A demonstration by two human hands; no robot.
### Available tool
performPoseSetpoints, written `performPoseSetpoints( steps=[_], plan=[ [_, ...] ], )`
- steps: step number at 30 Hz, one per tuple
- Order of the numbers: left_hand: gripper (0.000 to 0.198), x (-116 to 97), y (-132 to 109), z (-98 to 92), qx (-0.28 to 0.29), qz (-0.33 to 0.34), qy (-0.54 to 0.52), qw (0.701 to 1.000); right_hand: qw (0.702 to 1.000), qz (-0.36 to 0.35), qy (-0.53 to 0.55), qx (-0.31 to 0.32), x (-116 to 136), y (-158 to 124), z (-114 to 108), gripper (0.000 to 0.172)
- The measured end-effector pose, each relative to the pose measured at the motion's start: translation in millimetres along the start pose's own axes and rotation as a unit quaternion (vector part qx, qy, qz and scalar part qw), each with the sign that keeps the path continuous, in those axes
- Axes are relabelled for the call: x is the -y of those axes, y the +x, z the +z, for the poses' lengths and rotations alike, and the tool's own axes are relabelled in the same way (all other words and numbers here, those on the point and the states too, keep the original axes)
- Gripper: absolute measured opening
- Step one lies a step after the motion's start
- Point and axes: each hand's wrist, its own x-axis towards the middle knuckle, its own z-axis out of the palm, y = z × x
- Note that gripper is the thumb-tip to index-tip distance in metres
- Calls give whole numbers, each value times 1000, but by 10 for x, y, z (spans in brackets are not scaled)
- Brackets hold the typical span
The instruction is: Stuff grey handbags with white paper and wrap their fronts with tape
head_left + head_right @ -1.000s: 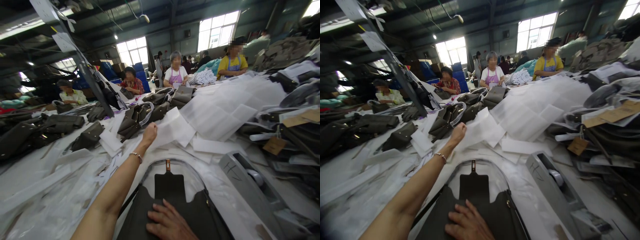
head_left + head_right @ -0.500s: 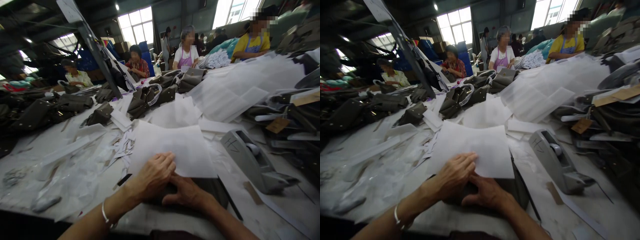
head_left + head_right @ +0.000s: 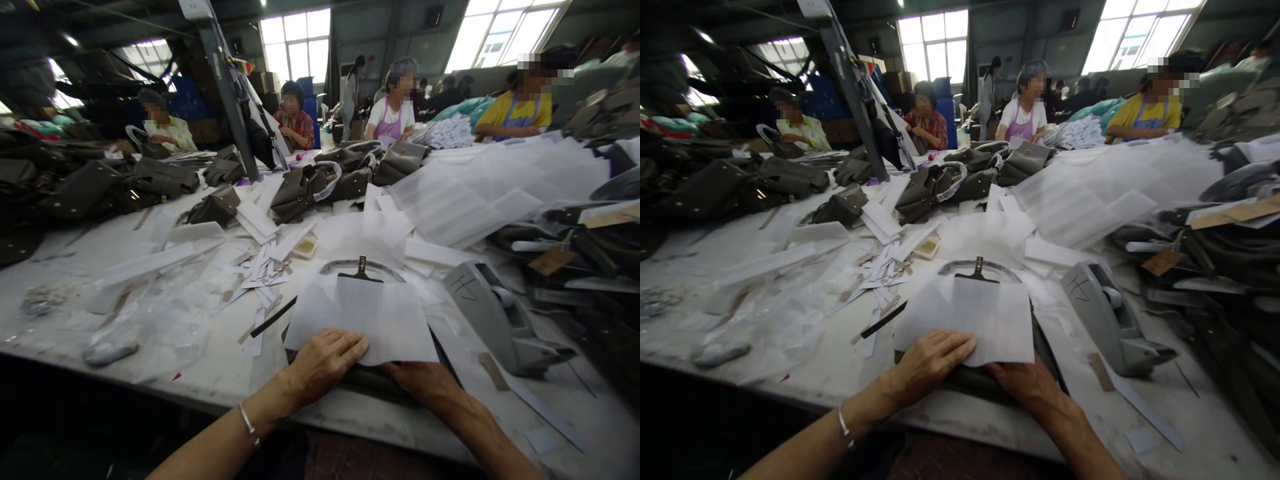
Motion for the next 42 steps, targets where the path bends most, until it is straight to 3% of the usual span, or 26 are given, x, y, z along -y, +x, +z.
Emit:
performPoseSetpoints(
  steps=[2,6,10,14,19,22,24,28,30,32,35,39,42],
  plan=[
    [32,-10,-16,4,6,0,16,1000,998,-5,-38,-39,2,-109,-76,28],
    [32,-16,-31,-1,-5,19,35,999,988,-12,-86,-131,138,-158,-211,71],
    [32,-17,-51,24,-12,40,62,997,981,-37,-104,-157,238,-128,-279,84],
    [32,-9,-79,27,-27,63,60,996,983,-55,-109,-136,235,-152,-298,77],
    [29,-11,-55,-15,-30,86,11,996,986,-60,-96,-123,91,-240,-242,40],
    [29,-17,-27,-13,-3,72,8,997,989,-59,-97,-94,46,-257,-302,35],
    [29,-15,-18,-4,7,67,8,998,986,-40,-118,-108,134,-225,-448,37],
    [28,-3,-18,3,15,77,-1,997,963,17,-138,-232,582,-24,-818,29],
    [26,-3,-16,5,18,81,0,997,971,-8,-108,-212,793,128,-857,24],
    [25,-8,-10,11,10,78,3,997,990,-50,-63,-118,886,278,-722,25],
    [19,-18,6,19,-27,83,1,996,996,-82,-11,10,779,436,-301,27],
    [20,-24,8,-11,-39,107,-11,993,998,-39,10,55,455,443,156,24],
    [20,-45,-23,-36,-11,101,-56,993,997,4,45,60,310,382,210,17]
  ],
)
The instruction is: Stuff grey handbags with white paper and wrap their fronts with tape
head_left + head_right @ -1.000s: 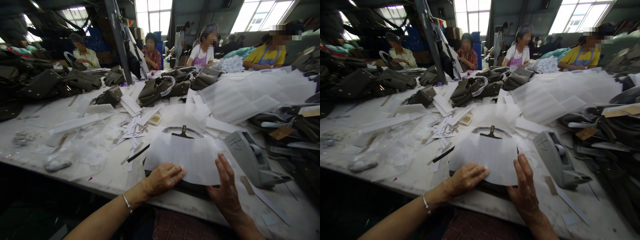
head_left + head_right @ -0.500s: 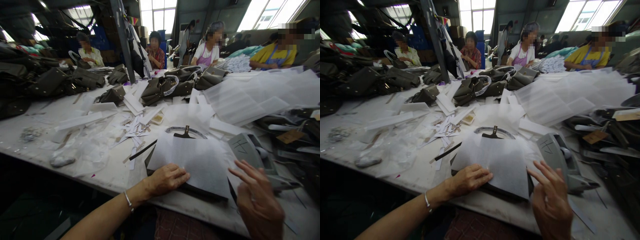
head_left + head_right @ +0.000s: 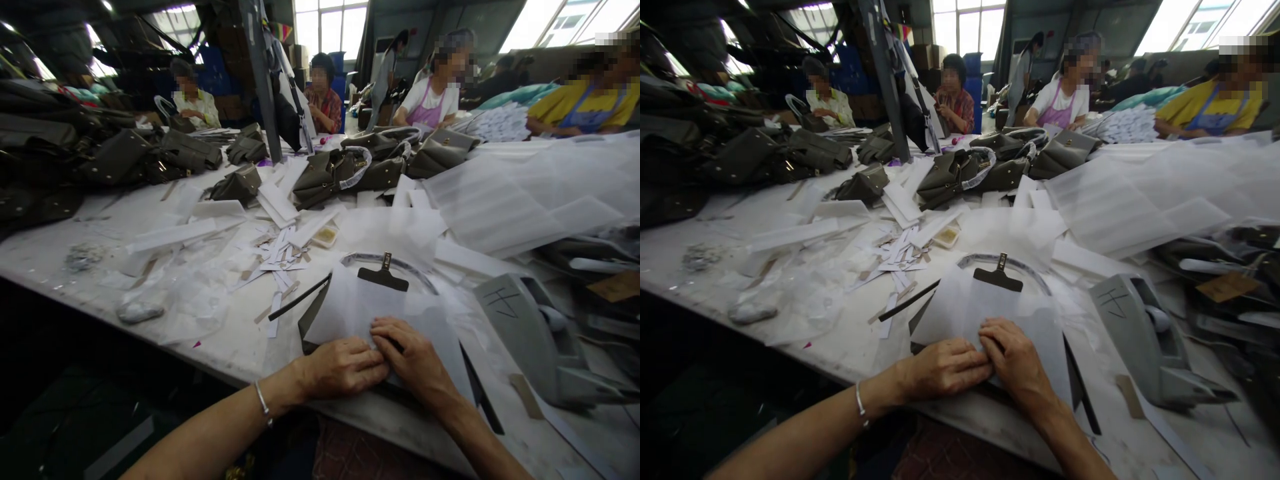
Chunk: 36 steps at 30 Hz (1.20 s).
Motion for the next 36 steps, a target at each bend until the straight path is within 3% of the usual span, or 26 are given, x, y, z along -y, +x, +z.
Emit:
performPoseSetpoints(
  steps=[3,7,10,14,20,26,32,36],
  plan=[
    [18,-37,-23,25,-8,-82,-98,992,999,17,43,19,-47,-29,-74,15],
    [11,-43,7,85,-33,-290,-189,937,994,31,89,59,-106,-17,-133,15],
    [14,-21,70,107,-16,-344,-198,918,992,49,105,46,-160,-24,-124,14],
    [16,-5,139,143,16,-353,-181,918,994,42,101,18,-185,-41,-107,11],
    [2,-18,159,238,29,-341,-137,929,997,20,76,2,-201,-40,-38,12],
    [7,-62,178,218,88,-270,-10,959,998,-1,58,-14,-226,-72,37,14],
    [6,-82,183,131,101,-167,109,975,996,13,61,57,-170,-45,-60,11],
    [7,-22,100,74,97,-198,78,972,996,-36,39,78,-121,-74,-70,10]
  ],
)
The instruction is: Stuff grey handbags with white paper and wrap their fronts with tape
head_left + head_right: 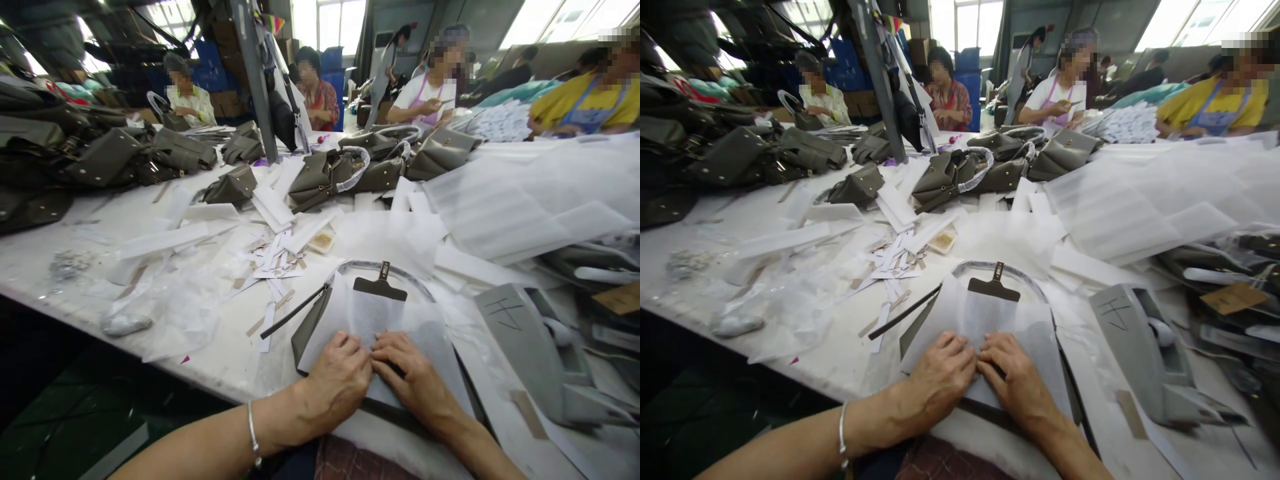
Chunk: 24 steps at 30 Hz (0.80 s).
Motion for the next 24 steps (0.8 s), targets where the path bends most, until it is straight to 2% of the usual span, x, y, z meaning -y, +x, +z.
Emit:
performPoseSetpoints(
  steps=[3,5,8,10,13,15,17,20,24],
  plan=[
    [14,83,-28,-39,16,-79,-92,993,997,-9,-61,36,91,18,-4,11],
    [19,94,-28,-33,11,-107,-105,989,988,21,-124,91,184,108,-50,11],
    [22,53,-9,49,12,-92,-72,993,953,88,-209,202,299,377,-178,15],
    [18,31,10,99,28,-65,-49,996,936,114,-234,236,321,587,-256,18],
    [12,67,71,53,67,-21,-19,997,935,147,-261,189,273,789,-256,21],
    [10,134,157,-62,96,15,-21,995,935,169,-283,135,204,788,-165,23],
    [10,214,293,-181,120,32,-39,991,939,161,-295,71,115,694,-43,22],
    [12,297,537,-224,128,-5,-46,991,952,101,-289,-21,-28,514,83,18],
    [14,286,665,-45,97,-94,-15,991,946,80,-306,-72,-139,417,89,19]
  ],
)
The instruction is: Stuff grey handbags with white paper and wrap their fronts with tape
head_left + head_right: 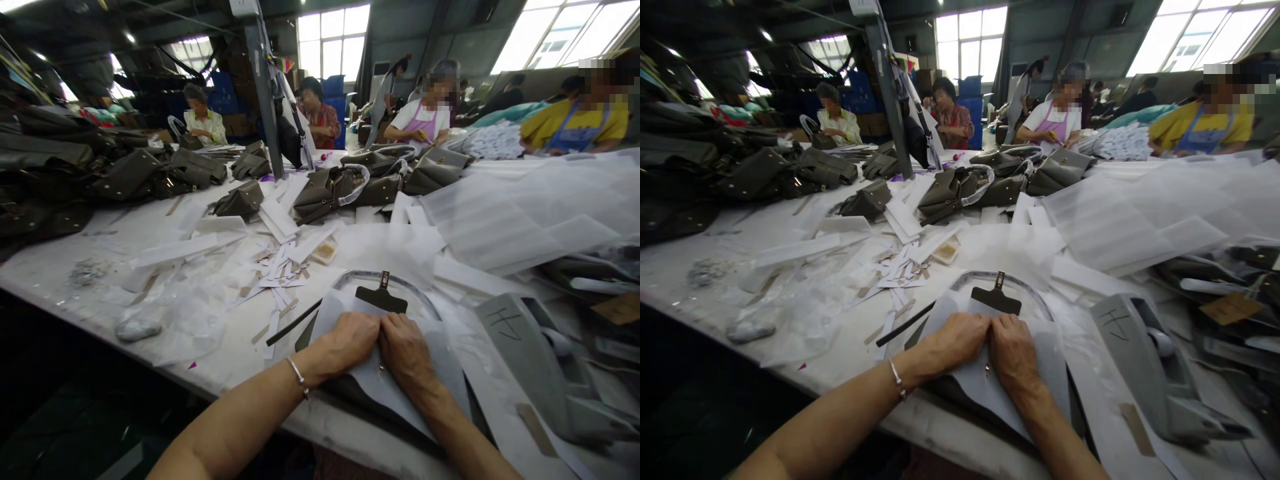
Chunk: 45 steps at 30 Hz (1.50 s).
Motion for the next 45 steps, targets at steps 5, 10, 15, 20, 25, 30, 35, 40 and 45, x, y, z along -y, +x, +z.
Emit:
performPoseSetpoints(
  steps=[5,10,15,20,25,30,35,40,45],
  plan=[
    [6,-6,-152,170,-63,-43,8,997,1000,13,6,-1,6,-12,-25,17],
    [22,51,-182,246,-166,-75,-23,983,999,38,31,-2,17,-47,-7,11],
    [18,74,-133,300,-164,-113,-31,980,998,49,37,15,0,-51,-30,12],
    [18,103,-58,259,-146,-128,-15,981,998,42,13,56,-4,18,-86,27],
    [25,138,-14,250,-151,-122,-32,980,997,39,1,68,-36,64,-87,34],
    [26,149,-19,249,-160,-124,-47,978,997,68,-5,43,-44,25,-141,38],
    [29,155,-5,241,-160,-131,-49,977,996,77,-4,55,-60,28,-153,44],
    [34,149,7,229,-136,-129,-52,981,993,81,22,79,-150,-17,-199,49],
    [34,160,11,225,-137,-141,-43,980,992,71,-25,98,-271,-72,-270,50]
  ],
)
